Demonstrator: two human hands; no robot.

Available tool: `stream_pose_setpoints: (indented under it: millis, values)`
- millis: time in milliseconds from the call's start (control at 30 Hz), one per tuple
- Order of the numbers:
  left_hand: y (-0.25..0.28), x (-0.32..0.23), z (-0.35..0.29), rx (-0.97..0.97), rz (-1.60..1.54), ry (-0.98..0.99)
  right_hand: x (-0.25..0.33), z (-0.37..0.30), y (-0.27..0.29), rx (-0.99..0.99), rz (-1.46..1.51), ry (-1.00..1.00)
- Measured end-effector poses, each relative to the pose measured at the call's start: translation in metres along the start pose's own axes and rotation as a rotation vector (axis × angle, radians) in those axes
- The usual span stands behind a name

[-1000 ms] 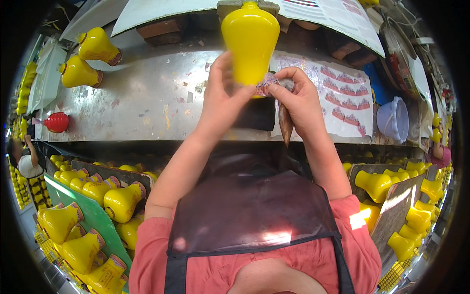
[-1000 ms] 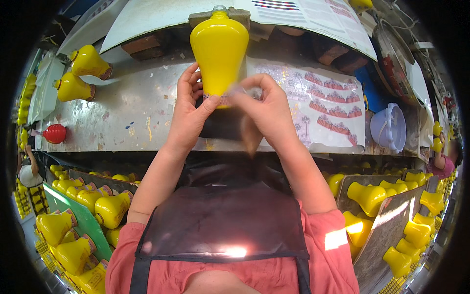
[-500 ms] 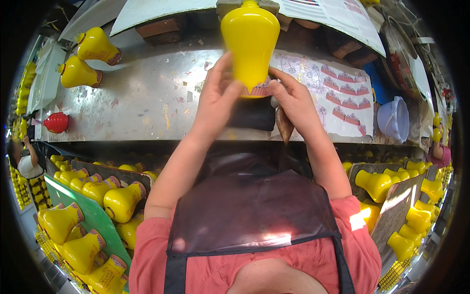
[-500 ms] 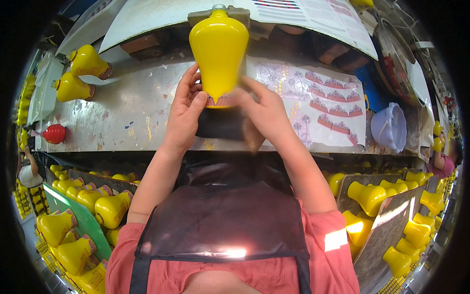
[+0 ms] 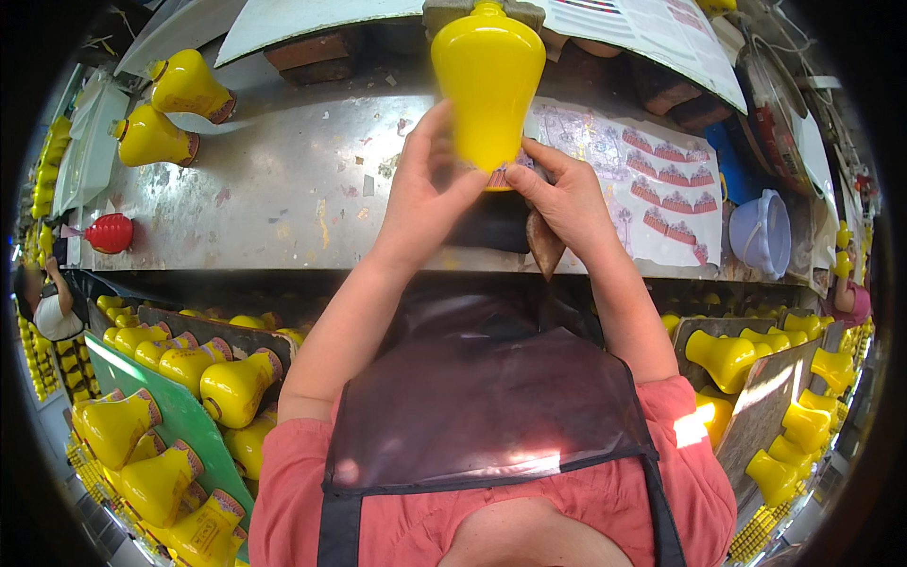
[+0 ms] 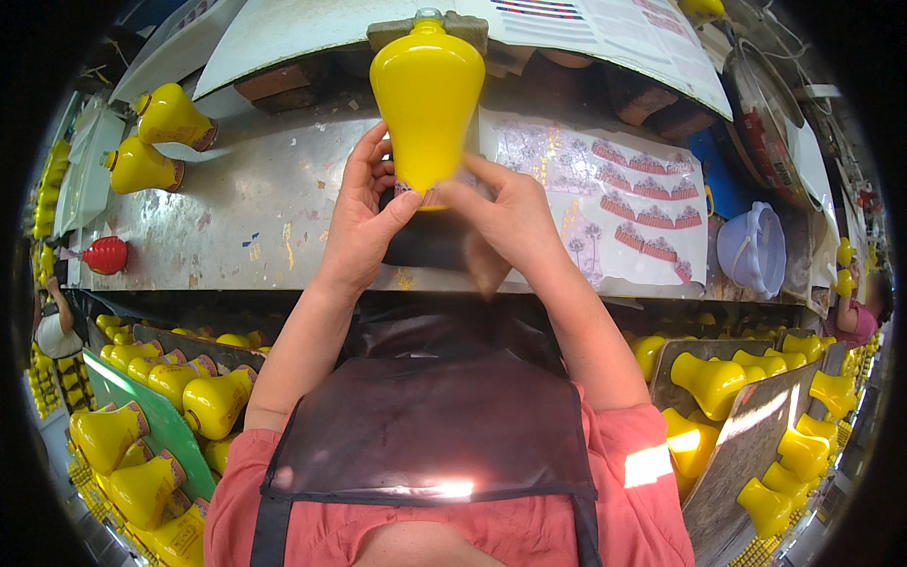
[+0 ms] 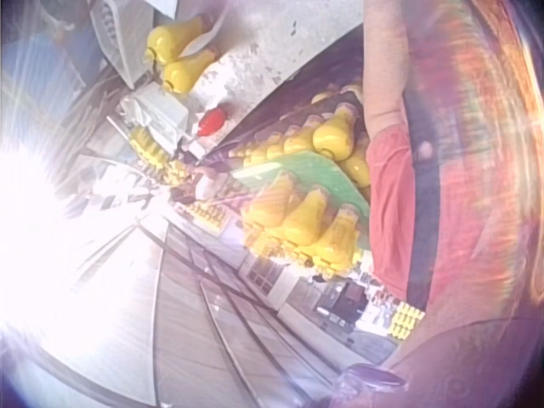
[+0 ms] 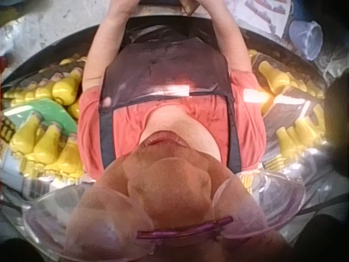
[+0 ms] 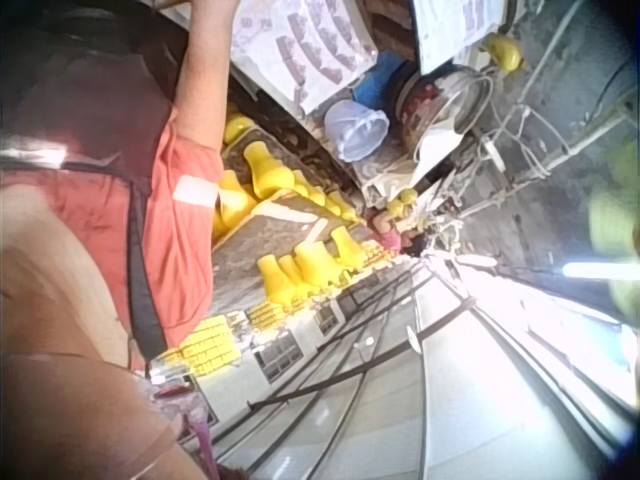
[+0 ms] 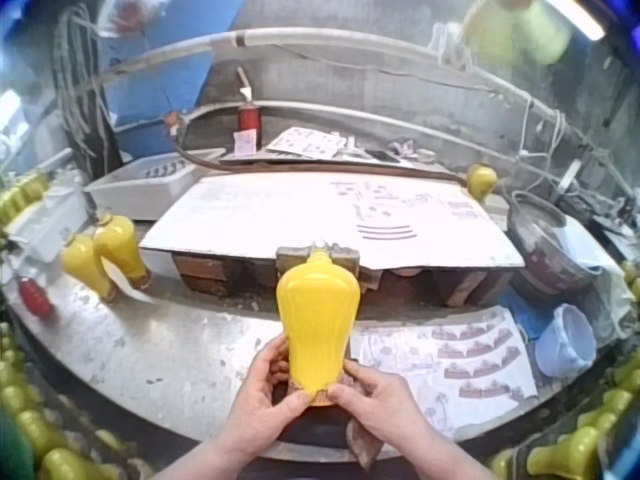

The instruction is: The person applies decorative stickers to yellow ceramic vases. They peel stickers from a sheet, place them on the vase, and smooth them with their fingers. The person handles multiple vases and sticker sheets on a metal workbench.

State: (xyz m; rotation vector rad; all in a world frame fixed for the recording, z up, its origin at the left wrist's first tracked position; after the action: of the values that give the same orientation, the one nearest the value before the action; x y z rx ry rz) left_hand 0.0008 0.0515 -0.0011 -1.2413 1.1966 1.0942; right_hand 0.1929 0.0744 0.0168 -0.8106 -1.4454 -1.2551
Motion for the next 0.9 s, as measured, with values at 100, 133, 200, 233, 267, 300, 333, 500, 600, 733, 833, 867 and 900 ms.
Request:
stream_pose_setpoints:
  millis: [100, 133, 200, 233, 267, 300, 333, 500, 600, 733, 833, 867, 900]
  values:
    - [0.0, 0.0, 0.001, 0.003, 0.006, -0.008, -0.003, 0.001, -0.001, 0.003, -0.002, 0.036]
    - [0.0, 0.0, 0.001, 0.003, 0.009, -0.008, -0.004, 0.001, 0.0, 0.026, -0.001, -0.008]
    - [0.0, -0.001, 0.001, 0.005, 0.016, -0.011, -0.003, 0.002, 0.005, 0.036, 0.008, -0.039]
    - [0.0, -0.003, 0.001, 0.007, 0.019, -0.013, -0.003, 0.002, 0.008, 0.052, 0.083, -0.119]
    - [0.0, -0.005, 0.001, 0.003, 0.035, -0.006, -0.002, 0.002, 0.012, 0.069, 0.159, -0.2]
    - [-0.002, -0.008, 0.0, -0.031, 0.118, -0.076, -0.002, 0.002, 0.014, 0.098, 0.215, -0.312]
    - [-0.003, -0.012, -0.003, -0.071, 0.213, -0.137, 0.001, 0.003, 0.015, 0.09, 0.285, -0.282]
    - [-0.017, -0.019, -0.005, -0.242, 0.884, -0.34, 0.007, 0.001, 0.008, 0.15, -0.024, -0.166]
    - [-0.008, -0.017, 0.001, -0.22, 0.82, -0.358, 0.008, 0.003, 0.01, 0.06, -0.063, -0.091]
    - [-0.001, -0.011, -0.002, -0.223, 0.776, -0.393, 0.012, 0.001, 0.007, 0.008, 0.068, -0.141]
    - [-0.008, -0.007, -0.004, -0.266, 0.821, -0.404, 0.022, -0.002, -0.001, 0.009, -0.223, -0.083]
    - [-0.008, -0.007, -0.004, -0.272, 0.827, -0.409, 0.025, -0.001, -0.003, 0.026, -0.369, -0.063]
    - [-0.009, -0.007, -0.003, -0.255, 0.808, -0.394, 0.029, -0.002, -0.005, 0.068, -0.487, 0.034]
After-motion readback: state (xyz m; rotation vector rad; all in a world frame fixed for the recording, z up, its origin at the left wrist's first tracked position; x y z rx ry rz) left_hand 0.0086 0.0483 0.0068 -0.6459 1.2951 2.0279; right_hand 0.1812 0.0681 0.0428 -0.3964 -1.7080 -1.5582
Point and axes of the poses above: each hand's wrist, its own z-axis towards the middle knuckle, its own y-axis out of the back of the hand, x = y × z, the point moved 2 cm from there along z, towards the middle knuckle, and after that the axes turned 8 degrees about y, right-handed, at the moved point
